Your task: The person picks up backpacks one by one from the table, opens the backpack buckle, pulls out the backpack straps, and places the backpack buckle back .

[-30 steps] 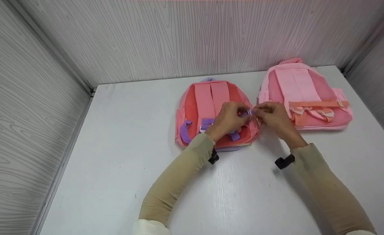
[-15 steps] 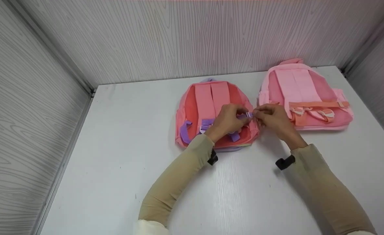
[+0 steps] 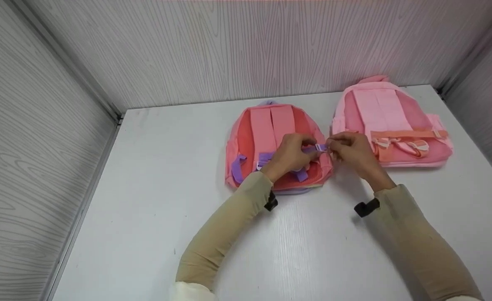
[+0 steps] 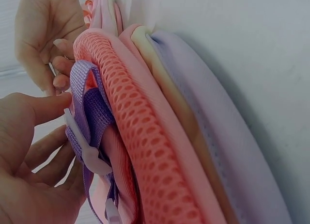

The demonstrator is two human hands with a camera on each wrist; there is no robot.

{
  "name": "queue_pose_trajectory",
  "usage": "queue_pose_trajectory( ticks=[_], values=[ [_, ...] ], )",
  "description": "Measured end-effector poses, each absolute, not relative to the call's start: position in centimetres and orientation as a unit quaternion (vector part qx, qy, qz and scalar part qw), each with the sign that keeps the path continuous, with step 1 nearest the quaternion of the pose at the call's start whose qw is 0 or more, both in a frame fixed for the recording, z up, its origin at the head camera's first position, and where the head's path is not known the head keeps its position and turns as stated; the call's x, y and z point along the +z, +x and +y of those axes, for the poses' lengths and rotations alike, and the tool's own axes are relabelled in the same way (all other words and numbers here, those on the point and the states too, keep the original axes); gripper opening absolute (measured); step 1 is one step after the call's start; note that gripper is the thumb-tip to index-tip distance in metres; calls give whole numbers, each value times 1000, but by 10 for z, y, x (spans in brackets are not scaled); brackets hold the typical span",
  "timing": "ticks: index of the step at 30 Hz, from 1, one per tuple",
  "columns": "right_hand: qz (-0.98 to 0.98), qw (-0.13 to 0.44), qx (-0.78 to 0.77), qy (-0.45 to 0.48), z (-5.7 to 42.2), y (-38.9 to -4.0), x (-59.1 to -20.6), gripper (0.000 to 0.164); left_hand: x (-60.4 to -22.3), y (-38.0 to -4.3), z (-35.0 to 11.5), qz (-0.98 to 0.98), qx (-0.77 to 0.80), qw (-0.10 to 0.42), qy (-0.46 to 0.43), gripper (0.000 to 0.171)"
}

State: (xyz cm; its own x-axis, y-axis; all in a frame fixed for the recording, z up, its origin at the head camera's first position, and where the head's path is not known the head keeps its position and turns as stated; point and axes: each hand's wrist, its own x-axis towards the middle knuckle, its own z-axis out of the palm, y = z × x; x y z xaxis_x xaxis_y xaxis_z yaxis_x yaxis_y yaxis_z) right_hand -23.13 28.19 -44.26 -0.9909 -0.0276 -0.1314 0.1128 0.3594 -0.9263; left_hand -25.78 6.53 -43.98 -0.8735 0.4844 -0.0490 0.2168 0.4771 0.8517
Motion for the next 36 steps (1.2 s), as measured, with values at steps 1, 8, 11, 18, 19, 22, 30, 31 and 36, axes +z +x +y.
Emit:
queue_pose_trajectory(
  ticks=[1,8,11,18,19,22,30,31,36],
  values=[
    [822,64,-565,26,282,-232,-443,41,-440,-258,64,847,468,144,207,44],
    [823,42,-565,26,284,-238,-433,41,-430,-263,57,855,453,129,217,44],
    [827,32,-561,27,286,-240,-426,39,-424,-265,52,867,431,111,223,46],
    [840,26,-542,11,295,-243,-410,37,-408,-268,27,872,409,95,254,48],
    [842,21,-538,4,296,-244,-408,36,-406,-268,22,873,406,91,255,48],
    [847,4,-531,-17,300,-245,-401,35,-399,-271,5,880,393,80,254,49],
    [887,-36,-459,-38,316,-252,-386,48,-382,-277,-41,901,365,43,230,49],
    [893,-40,-447,-39,319,-252,-385,49,-380,-279,-47,904,359,39,227,50],
    [912,-68,-402,-47,333,-254,-378,57,-376,-284,-75,918,337,26,208,56]
  ],
)
